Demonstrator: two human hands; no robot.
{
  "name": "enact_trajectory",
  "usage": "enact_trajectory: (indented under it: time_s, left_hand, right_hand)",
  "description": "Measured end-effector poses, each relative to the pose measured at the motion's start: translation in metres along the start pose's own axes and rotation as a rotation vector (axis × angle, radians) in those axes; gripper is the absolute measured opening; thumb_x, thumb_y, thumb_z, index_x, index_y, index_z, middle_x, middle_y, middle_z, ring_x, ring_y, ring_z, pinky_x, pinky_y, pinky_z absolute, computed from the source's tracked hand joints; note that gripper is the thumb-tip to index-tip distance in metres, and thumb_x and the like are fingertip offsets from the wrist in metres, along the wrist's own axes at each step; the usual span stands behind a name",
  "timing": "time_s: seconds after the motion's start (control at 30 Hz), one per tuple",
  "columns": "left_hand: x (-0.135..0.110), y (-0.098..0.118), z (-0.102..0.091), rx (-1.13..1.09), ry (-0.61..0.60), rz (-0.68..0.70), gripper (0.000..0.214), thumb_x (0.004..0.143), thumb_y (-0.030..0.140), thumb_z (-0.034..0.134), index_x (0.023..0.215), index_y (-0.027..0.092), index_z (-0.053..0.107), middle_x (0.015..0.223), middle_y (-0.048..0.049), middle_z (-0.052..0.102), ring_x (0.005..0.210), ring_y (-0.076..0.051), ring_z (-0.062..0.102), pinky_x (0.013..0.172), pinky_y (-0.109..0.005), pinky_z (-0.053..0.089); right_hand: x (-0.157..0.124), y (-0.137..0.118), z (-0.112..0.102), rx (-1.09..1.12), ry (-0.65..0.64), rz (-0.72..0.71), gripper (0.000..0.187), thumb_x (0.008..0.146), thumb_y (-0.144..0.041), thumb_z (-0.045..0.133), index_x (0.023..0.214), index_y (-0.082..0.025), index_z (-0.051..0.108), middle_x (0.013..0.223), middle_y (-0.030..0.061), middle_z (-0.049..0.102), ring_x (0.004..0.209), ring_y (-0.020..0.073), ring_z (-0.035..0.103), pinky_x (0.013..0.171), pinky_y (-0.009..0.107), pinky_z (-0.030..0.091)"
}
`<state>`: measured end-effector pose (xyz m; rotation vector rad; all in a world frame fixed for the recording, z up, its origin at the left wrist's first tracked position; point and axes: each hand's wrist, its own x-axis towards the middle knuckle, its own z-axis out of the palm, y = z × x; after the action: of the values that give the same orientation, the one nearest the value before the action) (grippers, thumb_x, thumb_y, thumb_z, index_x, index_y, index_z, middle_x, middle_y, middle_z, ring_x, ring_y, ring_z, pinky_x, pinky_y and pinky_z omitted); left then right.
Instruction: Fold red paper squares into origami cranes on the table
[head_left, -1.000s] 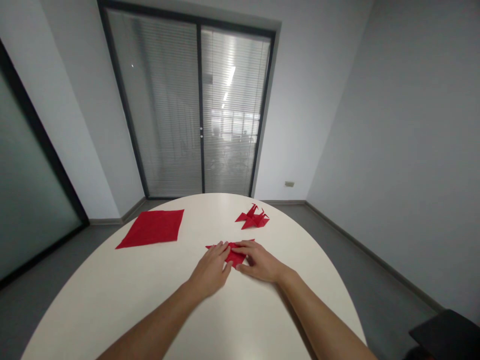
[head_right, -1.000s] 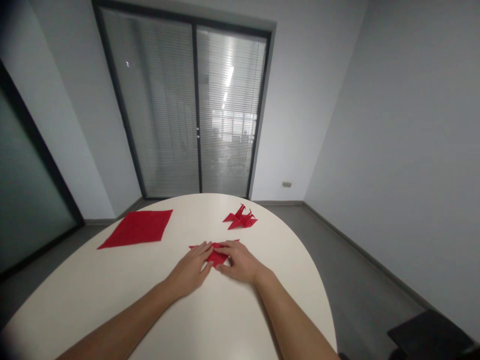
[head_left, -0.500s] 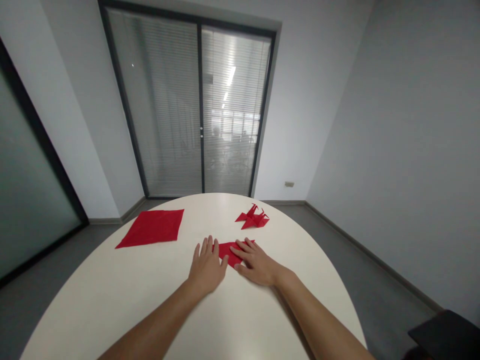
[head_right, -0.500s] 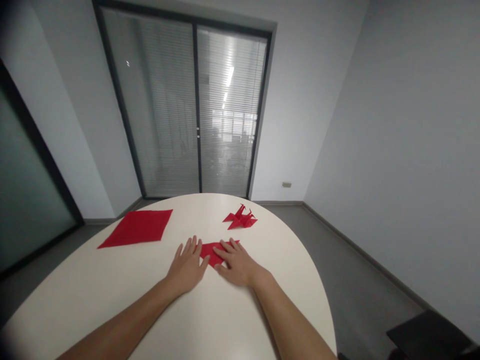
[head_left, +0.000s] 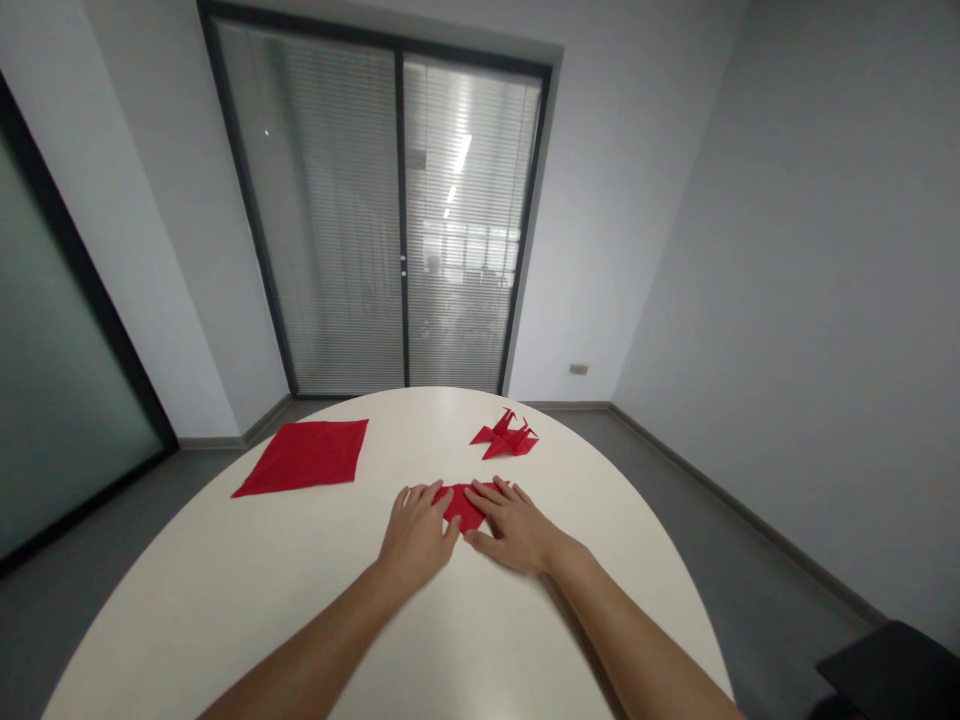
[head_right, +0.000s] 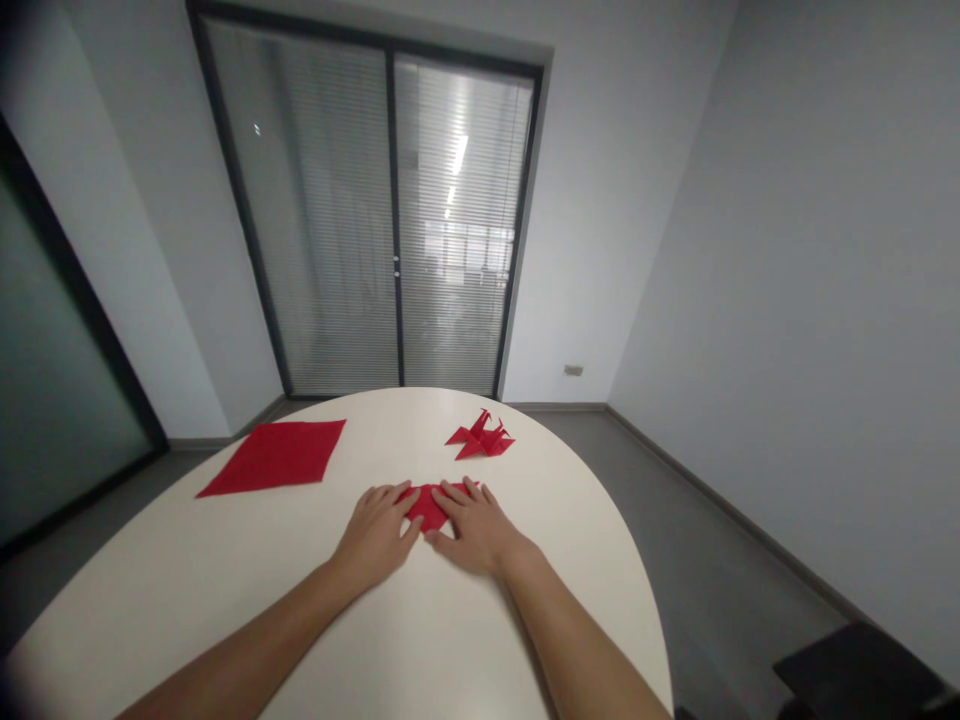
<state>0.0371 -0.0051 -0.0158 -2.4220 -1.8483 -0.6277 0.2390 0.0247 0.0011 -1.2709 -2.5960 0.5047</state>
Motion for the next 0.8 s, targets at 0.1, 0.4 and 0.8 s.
enact_trajectory:
  time_s: [0.1,0.4,0.8]
  left_hand:
    - [0.002,-0.003,0.000,-0.034,0.025,-0.025,0.041,0.090,0.021,0.051,0.128,0.016,0.065,0.135,-0.0152,0.059,0.123,-0.029,0.053,0.109,-0.046,0.037]
    - [0.002,-0.010,-0.002,-0.107,0.043,0.088,0.031,0.091,0.020,0.053,0.115,0.019,0.073,0.119,-0.0094,0.069,0.112,-0.027,0.057,0.102,-0.044,0.043]
    - [0.001,-0.015,-0.003,-0.223,-0.127,0.242,0.051,0.083,0.003,0.047,0.120,0.028,0.071,0.135,-0.0039,0.065,0.125,-0.021,0.057,0.117,-0.048,0.032]
  right_hand:
    - [-0.001,-0.001,-0.012,-0.015,0.043,-0.101,0.063,0.092,-0.057,0.054,0.144,-0.020,0.054,0.148,0.0148,0.051,0.142,0.0378,0.037,0.117,0.056,0.023]
    - [-0.002,0.001,-0.028,0.075,0.103,-0.311,0.017,0.089,-0.030,0.062,0.093,-0.025,0.078,0.082,0.0016,0.076,0.085,0.0209,0.067,0.099,0.036,0.044]
    - [0.002,0.014,-0.011,0.169,0.184,-0.214,0.035,0.081,-0.013,0.060,0.110,-0.025,0.076,0.108,0.0054,0.075,0.101,0.0234,0.065,0.094,0.036,0.050]
